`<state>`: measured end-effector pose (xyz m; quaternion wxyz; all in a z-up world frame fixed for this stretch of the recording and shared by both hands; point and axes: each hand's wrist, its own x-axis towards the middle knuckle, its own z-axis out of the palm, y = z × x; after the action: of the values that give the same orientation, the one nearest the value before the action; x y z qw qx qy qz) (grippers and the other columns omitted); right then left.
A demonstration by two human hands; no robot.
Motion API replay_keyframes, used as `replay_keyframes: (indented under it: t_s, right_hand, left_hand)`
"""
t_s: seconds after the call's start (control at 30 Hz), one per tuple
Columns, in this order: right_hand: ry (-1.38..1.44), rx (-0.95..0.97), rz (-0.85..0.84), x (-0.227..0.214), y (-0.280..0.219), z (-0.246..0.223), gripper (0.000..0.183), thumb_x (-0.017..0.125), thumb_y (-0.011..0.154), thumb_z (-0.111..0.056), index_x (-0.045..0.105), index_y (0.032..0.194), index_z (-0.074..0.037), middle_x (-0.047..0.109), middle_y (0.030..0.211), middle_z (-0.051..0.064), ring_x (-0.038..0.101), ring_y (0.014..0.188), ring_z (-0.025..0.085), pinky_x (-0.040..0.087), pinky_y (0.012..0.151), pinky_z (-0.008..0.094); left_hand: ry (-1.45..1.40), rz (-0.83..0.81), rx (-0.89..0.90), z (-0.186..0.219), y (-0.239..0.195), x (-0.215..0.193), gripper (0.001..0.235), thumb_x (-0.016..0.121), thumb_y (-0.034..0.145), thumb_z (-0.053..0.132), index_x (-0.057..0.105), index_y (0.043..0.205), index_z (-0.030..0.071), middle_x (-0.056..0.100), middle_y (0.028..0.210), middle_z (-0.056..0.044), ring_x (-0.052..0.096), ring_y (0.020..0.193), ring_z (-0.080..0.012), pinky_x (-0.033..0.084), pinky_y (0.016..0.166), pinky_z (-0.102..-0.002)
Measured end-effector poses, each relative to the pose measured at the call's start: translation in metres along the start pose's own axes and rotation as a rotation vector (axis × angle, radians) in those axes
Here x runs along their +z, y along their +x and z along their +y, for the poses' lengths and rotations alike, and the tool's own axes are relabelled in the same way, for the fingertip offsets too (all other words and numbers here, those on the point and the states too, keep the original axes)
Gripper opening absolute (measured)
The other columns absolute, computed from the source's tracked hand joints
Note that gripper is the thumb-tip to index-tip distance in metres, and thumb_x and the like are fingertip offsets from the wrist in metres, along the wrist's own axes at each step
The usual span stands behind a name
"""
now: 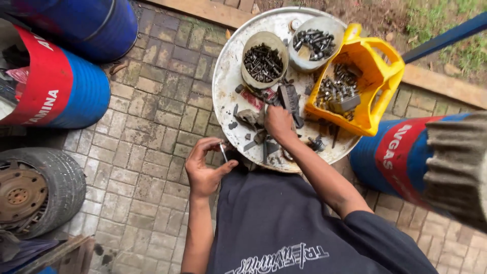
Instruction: The person cleans small metal screws and bolts using a white cloth. They pick up individual fasteners from a white tray, wipe them thoroughly, and place them onto a burlap sack. The person repeats this process for several screws, handling them one by one.
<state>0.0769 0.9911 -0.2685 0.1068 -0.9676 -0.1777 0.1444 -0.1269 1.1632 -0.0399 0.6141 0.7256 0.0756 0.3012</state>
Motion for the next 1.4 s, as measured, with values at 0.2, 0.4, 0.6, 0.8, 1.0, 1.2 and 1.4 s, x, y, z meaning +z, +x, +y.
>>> replay_keyframes:
  t_s: [0.2,0.4,0.6,0.8,1.0,1.2,1.4]
  right_hand:
    - [0.005,0.067,0.103,0.021,0.010,-0.007,0.023,0.057,0.095,-0.019,0.075,0.093,-0.005,0.069,0.080,0.018,0.075,0.075,0.044,0.061,0.062,0.060]
    - [0.440,0.050,0.315,-0.058,-0.030,-0.034,0.012,0.069,0.098,-0.013,0.078,0.105,-0.008,0.073,0.090,0.011,0.075,0.078,0.032,0.064,0.066,0.048]
    - [0.795,0.108,0.280,-0.091,-0.061,-0.050,0.045,0.076,0.092,-0.007,0.061,0.134,-0.006,0.075,0.102,0.022,0.075,0.083,0.036,0.061,0.067,0.047]
    - [0.560,0.150,0.024,-0.071,-0.097,-0.062,0.011,0.076,0.087,-0.013,0.082,0.096,-0.011,0.079,0.084,0.016,0.076,0.076,0.040,0.060,0.073,0.051]
    - [0.384,0.422,0.252,-0.010,-0.110,-0.004,0.018,0.070,0.092,-0.017,0.080,0.106,-0.014,0.077,0.083,0.008,0.075,0.076,0.030,0.061,0.070,0.043]
    - [0.366,0.346,0.209,0.018,-0.103,0.001,0.023,0.073,0.084,-0.018,0.082,0.105,-0.019,0.074,0.082,0.013,0.072,0.077,0.039,0.061,0.073,0.052]
    - [0.442,0.191,0.129,-0.002,-0.104,-0.007,0.025,0.075,0.077,-0.016,0.078,0.101,-0.010,0.070,0.093,0.017,0.071,0.088,0.045,0.060,0.076,0.055]
  left_hand:
    - [-0.073,-0.155,-0.018,-0.011,0.063,-0.029,0.057,0.101,0.068,0.019,0.070,0.110,-0.004,0.073,0.102,-0.019,0.072,0.085,-0.0276,0.060,0.079,-0.042]
    - [-0.092,-0.299,-0.013,-0.041,0.106,-0.047,0.060,0.103,0.063,0.020,0.072,0.109,-0.003,0.075,0.101,-0.017,0.071,0.082,-0.0247,0.061,0.077,-0.040]
    - [-0.146,-0.443,-0.018,-0.031,0.139,-0.038,0.053,0.102,0.066,0.017,0.072,0.106,-0.001,0.074,0.097,-0.016,0.070,0.079,-0.0226,0.059,0.074,-0.037]
    - [-0.208,-0.560,-0.042,-0.043,0.149,-0.020,0.052,0.102,0.065,0.014,0.072,0.105,-0.001,0.074,0.097,-0.016,0.071,0.078,-0.0250,0.059,0.074,-0.039]
    - [-0.172,-0.723,-0.121,-0.051,0.155,0.006,0.049,0.097,0.073,0.014,0.072,0.114,0.002,0.074,0.098,-0.014,0.073,0.083,-0.0303,0.059,0.077,-0.043]
    - [-0.185,-0.866,-0.143,-0.057,0.163,0.034,0.047,0.096,0.074,0.014,0.072,0.113,0.003,0.073,0.096,-0.015,0.074,0.083,-0.0286,0.059,0.078,-0.042]
    - [-0.229,-0.898,-0.157,-0.060,0.171,0.050,0.049,0.096,0.073,0.015,0.073,0.115,0.003,0.074,0.096,-0.015,0.074,0.084,-0.0272,0.060,0.078,-0.041]
